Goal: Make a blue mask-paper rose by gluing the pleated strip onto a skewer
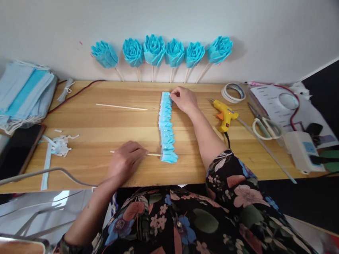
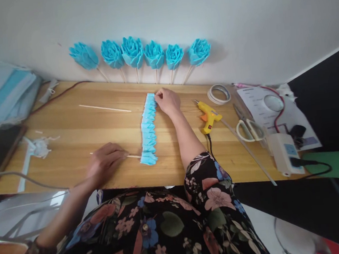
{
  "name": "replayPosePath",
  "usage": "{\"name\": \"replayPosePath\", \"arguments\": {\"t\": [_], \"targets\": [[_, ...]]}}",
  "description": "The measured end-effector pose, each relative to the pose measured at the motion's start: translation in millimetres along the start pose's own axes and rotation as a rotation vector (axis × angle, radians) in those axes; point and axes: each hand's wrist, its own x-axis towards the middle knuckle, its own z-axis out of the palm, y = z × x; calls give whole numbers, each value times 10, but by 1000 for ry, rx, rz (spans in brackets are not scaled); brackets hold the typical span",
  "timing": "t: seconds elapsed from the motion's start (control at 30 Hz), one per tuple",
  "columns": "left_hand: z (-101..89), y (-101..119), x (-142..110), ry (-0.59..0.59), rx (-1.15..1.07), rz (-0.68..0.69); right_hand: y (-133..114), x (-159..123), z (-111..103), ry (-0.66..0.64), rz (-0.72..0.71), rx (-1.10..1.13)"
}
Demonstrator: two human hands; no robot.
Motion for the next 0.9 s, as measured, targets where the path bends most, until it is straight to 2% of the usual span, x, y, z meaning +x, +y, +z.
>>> {"name": "replayPosePath", "arguments": {"t": [0.17, 0.33, 0.53, 0.67, 0.9], "targets": [[8, -4, -8, 4, 19, 3, 124, 5, 35, 87, -46, 447], [3, -12, -9, 1, 4, 3, 95, -36, -21, 53, 95, 752], [-7, 1, -2, 3, -31, -53, 72, -59, -74, 118, 118, 812], [-12, 13, 92, -35, -26, -32, 87, -44, -138, 134, 120, 865], [35, -81, 316, -101, -25, 49, 93, -228, -342, -29, 182, 885]]}}
